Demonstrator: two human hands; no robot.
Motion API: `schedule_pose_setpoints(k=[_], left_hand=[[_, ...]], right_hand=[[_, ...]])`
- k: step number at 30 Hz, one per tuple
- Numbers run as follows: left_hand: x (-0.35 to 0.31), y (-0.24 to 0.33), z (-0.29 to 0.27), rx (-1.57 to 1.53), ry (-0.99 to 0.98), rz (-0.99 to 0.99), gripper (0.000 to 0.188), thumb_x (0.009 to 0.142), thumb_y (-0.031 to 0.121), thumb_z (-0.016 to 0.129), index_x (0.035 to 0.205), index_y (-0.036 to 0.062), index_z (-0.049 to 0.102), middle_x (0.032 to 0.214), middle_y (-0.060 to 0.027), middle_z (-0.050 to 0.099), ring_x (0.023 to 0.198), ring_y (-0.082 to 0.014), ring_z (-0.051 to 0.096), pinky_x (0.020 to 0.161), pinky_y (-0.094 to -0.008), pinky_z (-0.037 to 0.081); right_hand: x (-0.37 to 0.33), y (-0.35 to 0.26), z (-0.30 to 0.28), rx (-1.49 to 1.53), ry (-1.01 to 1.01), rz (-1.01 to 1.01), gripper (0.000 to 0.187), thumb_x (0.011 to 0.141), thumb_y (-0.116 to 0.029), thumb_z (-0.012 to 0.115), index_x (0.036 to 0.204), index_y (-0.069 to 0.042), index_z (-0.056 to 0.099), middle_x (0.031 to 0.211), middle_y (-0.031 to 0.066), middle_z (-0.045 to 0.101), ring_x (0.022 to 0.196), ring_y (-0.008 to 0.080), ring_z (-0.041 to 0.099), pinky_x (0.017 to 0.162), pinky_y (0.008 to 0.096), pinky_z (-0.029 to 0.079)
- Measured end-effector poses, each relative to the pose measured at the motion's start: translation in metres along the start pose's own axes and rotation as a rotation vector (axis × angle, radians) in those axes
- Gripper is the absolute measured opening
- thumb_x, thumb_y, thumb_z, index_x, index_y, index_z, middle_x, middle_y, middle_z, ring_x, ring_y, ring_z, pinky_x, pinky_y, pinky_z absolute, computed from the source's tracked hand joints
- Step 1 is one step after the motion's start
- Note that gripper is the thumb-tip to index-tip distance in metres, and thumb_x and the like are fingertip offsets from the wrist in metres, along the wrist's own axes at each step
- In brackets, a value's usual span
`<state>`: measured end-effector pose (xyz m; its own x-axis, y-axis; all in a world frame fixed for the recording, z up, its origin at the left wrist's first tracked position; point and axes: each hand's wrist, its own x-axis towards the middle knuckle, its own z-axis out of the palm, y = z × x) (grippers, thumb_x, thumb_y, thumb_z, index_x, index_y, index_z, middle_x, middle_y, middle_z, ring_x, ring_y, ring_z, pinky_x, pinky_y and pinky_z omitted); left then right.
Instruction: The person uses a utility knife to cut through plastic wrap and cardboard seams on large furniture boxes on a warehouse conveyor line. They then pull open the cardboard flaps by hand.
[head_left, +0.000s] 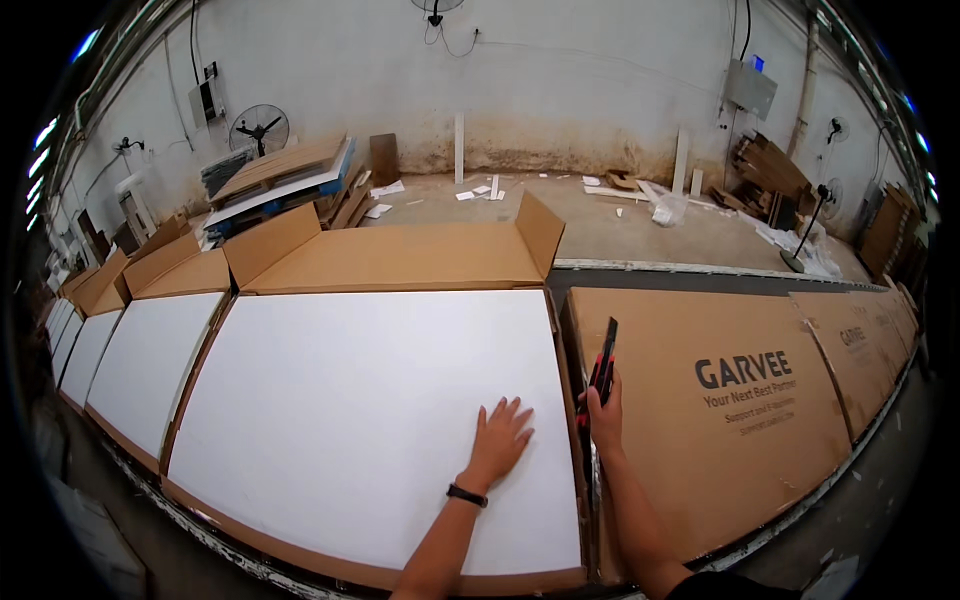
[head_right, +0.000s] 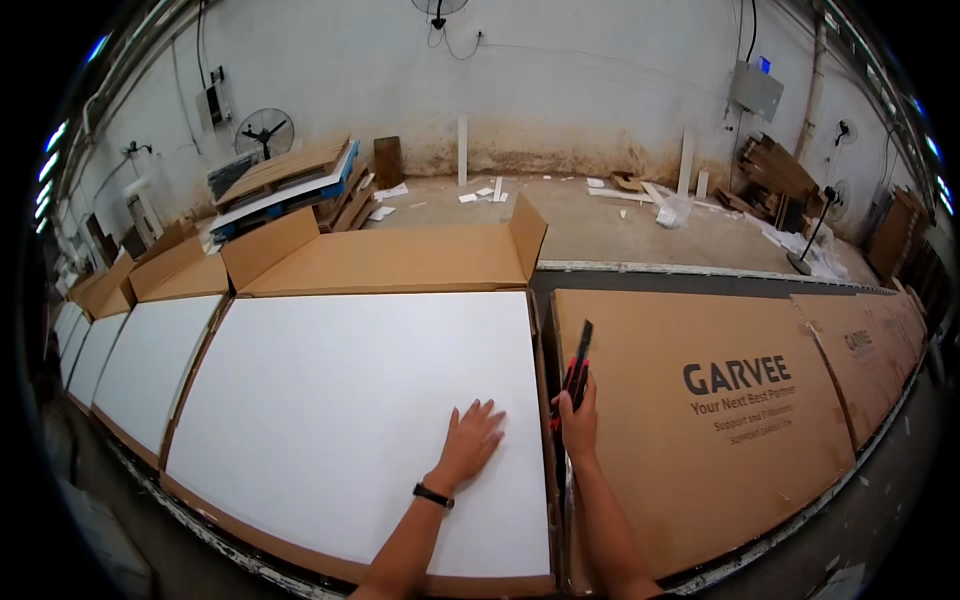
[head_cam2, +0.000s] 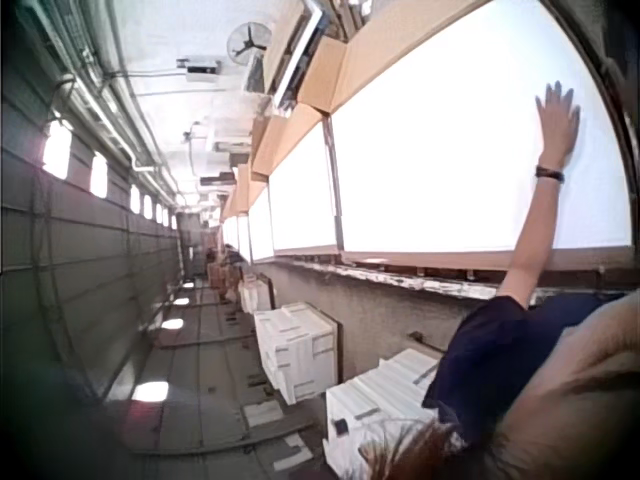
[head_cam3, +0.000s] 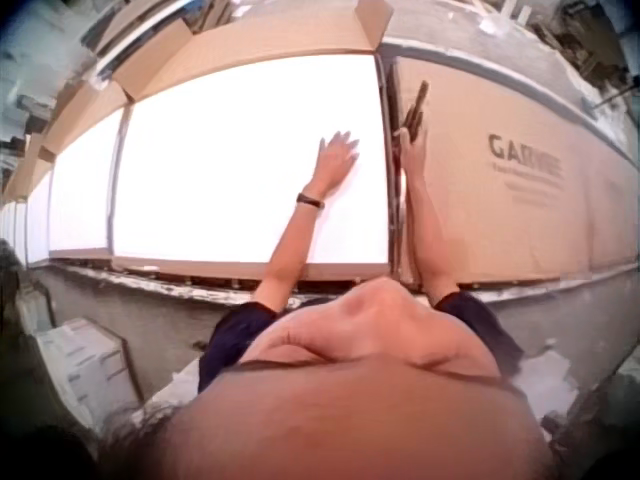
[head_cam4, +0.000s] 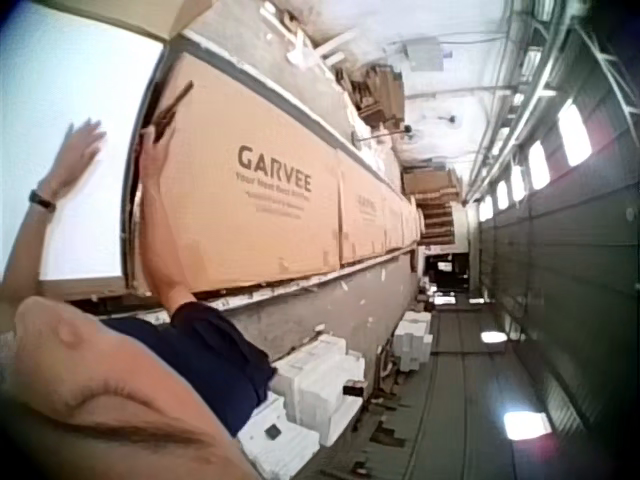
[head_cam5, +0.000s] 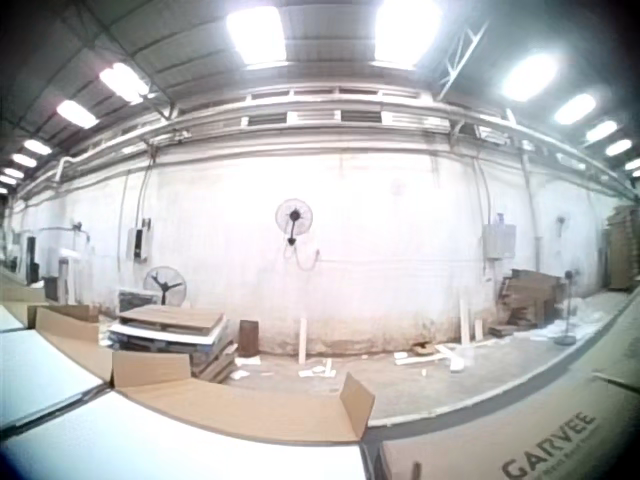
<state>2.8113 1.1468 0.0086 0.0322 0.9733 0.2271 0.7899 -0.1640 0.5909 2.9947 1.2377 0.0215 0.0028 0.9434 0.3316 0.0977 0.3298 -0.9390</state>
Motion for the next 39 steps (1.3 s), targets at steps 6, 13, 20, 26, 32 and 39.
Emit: schedule_pose_setpoints(k=[6, 13, 20, 26, 32, 39], left_hand=[[-0.003, 0.012, -0.015, 0.164, -0.146, 0.018, 0.045, 0.089, 0.033, 0.051, 0.13, 0.0157, 0.045, 0.143, -0.0193, 0.023, 0.134, -0.0384, 0.017, 0.104, -0.0604, 0.01], [0.001, 0.016, -0.016, 0.148, -0.182, -0.005, 0.048, 0.088, 0.032, 0.053, 0.132, 0.017, 0.042, 0.144, -0.0192, 0.021, 0.135, -0.0376, 0.013, 0.105, -0.0592, 0.007], [-0.005, 0.014, -0.015, 0.118, -0.142, -0.004, 0.049, 0.087, 0.031, 0.054, 0.132, 0.0169, 0.042, 0.144, -0.0187, 0.021, 0.135, -0.0372, 0.014, 0.105, -0.059, 0.007], [-0.007, 0.013, -0.014, 0.097, -0.063, 0.029, 0.048, 0.084, 0.029, 0.058, 0.127, 0.0137, 0.047, 0.142, -0.0208, 0.024, 0.133, -0.0389, 0.018, 0.103, -0.0612, 0.012], [-0.005, 0.011, -0.014, 0.054, -0.074, 0.031, 0.048, 0.084, 0.029, 0.059, 0.127, 0.0137, 0.048, 0.142, -0.0207, 0.025, 0.134, -0.0381, 0.016, 0.104, -0.0608, 0.009], [-0.008, 0.006, -0.018, 0.007, -0.154, 0.008, 0.045, 0.088, 0.032, 0.052, 0.129, 0.0148, 0.046, 0.144, -0.0186, 0.022, 0.135, -0.0379, 0.012, 0.105, -0.0603, 0.007]], right_hand=[[-0.006, -0.004, 0.017, -0.053, -0.123, 0.031, 0.056, 0.089, -0.013, 0.049, 0.138, -0.007, 0.022, 0.084, 0.0074, 0.058, 0.071, 0.0128, 0.057, 0.065, 0.0272, 0.047], [-0.016, -0.023, 0.027, 0.229, -0.164, 0.252, 0.051, 0.093, -0.015, 0.045, 0.138, -0.006, 0.023, 0.088, 0.0045, 0.053, 0.074, 0.0074, 0.052, 0.056, 0.0212, 0.046], [-0.014, -0.022, 0.02, 0.216, -0.21, 0.382, 0.056, 0.093, -0.019, 0.047, 0.141, -0.013, 0.019, 0.084, 0.006, 0.053, 0.068, 0.0103, 0.054, 0.056, 0.0235, 0.049], [-0.004, -0.027, 0.02, 0.197, -0.126, 0.507, 0.05, 0.094, -0.016, 0.042, 0.141, -0.015, 0.023, 0.084, 0.0091, 0.054, 0.066, 0.0133, 0.056, 0.055, 0.0266, 0.051], [0.086, 0.006, 0.006, -0.164, -0.31, 0.195, 0.045, 0.09, -0.013, 0.047, 0.134, -0.015, 0.039, 0.083, 0.0078, 0.058, 0.066, 0.0141, 0.057, 0.053, 0.0235, 0.049], [0.208, 0.002, 0.048, -0.859, -0.547, 0.361, 0.022, 0.088, -0.009, 0.045, 0.109, -0.007, 0.05, 0.07, 0.0088, 0.058, 0.048, 0.0183, 0.059, 0.039, 0.0305, 0.047]])
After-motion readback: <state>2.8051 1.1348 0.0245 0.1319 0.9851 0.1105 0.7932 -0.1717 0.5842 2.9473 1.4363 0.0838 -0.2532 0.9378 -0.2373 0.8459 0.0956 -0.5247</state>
